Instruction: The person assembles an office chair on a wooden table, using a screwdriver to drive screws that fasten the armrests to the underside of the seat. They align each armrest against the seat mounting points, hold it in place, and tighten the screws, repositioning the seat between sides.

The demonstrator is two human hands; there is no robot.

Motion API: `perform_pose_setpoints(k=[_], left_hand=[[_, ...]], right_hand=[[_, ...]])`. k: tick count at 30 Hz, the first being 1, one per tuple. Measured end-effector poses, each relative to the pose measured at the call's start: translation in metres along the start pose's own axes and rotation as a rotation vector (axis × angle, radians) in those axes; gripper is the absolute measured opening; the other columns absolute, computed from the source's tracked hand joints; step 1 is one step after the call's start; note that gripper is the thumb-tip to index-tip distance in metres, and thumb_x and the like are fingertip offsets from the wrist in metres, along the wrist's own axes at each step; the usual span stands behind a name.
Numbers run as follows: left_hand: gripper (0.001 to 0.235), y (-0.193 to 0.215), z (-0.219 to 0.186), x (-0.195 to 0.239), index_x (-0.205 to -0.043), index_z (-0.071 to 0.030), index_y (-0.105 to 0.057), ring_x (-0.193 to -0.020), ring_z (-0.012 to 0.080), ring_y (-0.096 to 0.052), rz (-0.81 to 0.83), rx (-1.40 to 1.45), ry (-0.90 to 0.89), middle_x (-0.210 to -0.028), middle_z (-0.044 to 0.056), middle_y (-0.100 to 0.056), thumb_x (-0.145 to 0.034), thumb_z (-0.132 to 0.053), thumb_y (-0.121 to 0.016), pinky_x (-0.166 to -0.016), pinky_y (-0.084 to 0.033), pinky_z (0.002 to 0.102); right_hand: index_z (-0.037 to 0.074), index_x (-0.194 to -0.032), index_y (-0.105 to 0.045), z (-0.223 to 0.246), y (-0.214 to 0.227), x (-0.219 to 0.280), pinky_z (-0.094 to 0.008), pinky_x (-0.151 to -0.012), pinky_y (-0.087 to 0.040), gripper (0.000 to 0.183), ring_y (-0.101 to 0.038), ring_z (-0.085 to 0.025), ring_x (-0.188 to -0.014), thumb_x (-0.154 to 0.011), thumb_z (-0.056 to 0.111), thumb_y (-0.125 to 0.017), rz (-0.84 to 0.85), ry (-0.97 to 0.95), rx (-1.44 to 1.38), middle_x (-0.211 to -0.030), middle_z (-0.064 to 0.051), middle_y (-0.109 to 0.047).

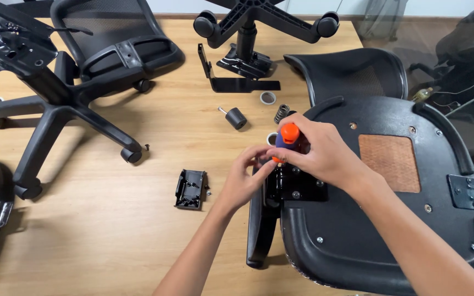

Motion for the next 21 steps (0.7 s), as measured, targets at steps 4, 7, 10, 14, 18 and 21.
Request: perform_pose_setpoints(k=[4, 7, 10, 14, 18, 21], left_hand=[[0.038, -0.002, -0.037, -0.009, -0.127, -0.006, -0.065, -0.104, 0.0139, -0.065, 0.025, -0.008, -0.115, -0.118, 0.005, -0.069, -0.091, -0.011, -0.073, -0.087, -0.051, 0.027], [0.042, -0.006, -0.040, -0.013, -0.125, -0.003, -0.062, -0.104, 0.0160, -0.066, 0.064, -0.014, -0.157, -0.116, 0.007, -0.069, -0.086, -0.011, -0.077, -0.087, -0.050, 0.029], [0.038, -0.007, -0.033, -0.016, -0.118, -0.002, -0.065, -0.097, 0.0181, -0.067, 0.070, 0.000, -0.099, -0.110, 0.008, -0.071, -0.086, -0.014, -0.082, -0.083, -0.051, 0.030], [0.033, 0.001, -0.039, -0.019, -0.120, -0.003, -0.067, -0.098, 0.0192, -0.069, 0.085, -0.037, -0.076, -0.110, 0.009, -0.072, -0.091, -0.016, -0.077, -0.088, -0.055, 0.032], [0.031, 0.005, -0.050, -0.014, -0.117, -0.002, -0.069, -0.104, 0.0244, -0.066, 0.054, -0.256, -0.217, -0.111, 0.012, -0.066, -0.091, -0.016, -0.078, -0.093, -0.055, 0.036], [0.031, 0.003, -0.060, -0.017, -0.114, -0.001, -0.070, -0.100, 0.0281, -0.062, 0.032, -0.400, -0.275, -0.107, 0.014, -0.060, -0.088, -0.016, -0.079, -0.088, -0.052, 0.038]], right_hand=[[0.004, -0.107, -0.063, -0.007, -0.001, 0.002, -0.029, -0.064, -0.054, 0.042, -0.069, -0.019, -0.067, -0.082, 0.031, -0.084, -0.028, 0.037, 0.006, -0.081, -0.010, -0.069], [0.004, -0.107, -0.064, -0.009, -0.001, 0.004, -0.030, -0.067, -0.055, 0.045, -0.069, -0.020, -0.070, -0.080, 0.032, -0.086, -0.069, 0.066, 0.037, -0.083, -0.009, -0.070], [0.005, -0.112, -0.063, -0.011, 0.000, 0.010, -0.030, -0.070, -0.055, 0.053, -0.069, -0.021, -0.075, -0.074, 0.032, -0.088, 0.006, -0.026, -0.007, -0.089, -0.009, -0.071], [0.006, -0.117, -0.062, -0.040, -0.005, 0.019, -0.035, -0.083, -0.051, 0.059, -0.064, -0.025, -0.091, -0.069, 0.027, -0.088, 0.080, 0.018, 0.101, -0.103, -0.010, -0.068], [0.006, -0.117, -0.063, -0.072, -0.025, 0.027, -0.040, -0.100, -0.045, 0.051, -0.059, -0.024, -0.111, -0.071, 0.015, -0.083, 0.111, 0.219, 0.006, -0.114, -0.009, -0.063], [0.003, -0.123, -0.061, -0.068, -0.027, 0.023, -0.039, -0.107, -0.046, 0.048, -0.063, -0.021, -0.112, -0.079, 0.009, -0.078, 0.191, 0.077, -0.288, -0.114, -0.009, -0.064]])
Point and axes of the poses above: each hand's wrist, its own x-axis away from the middle knuckle, its own y-axis out of the back of the hand, z = x × y, the point moved 1 cm from there along -x, towards the middle knuckle
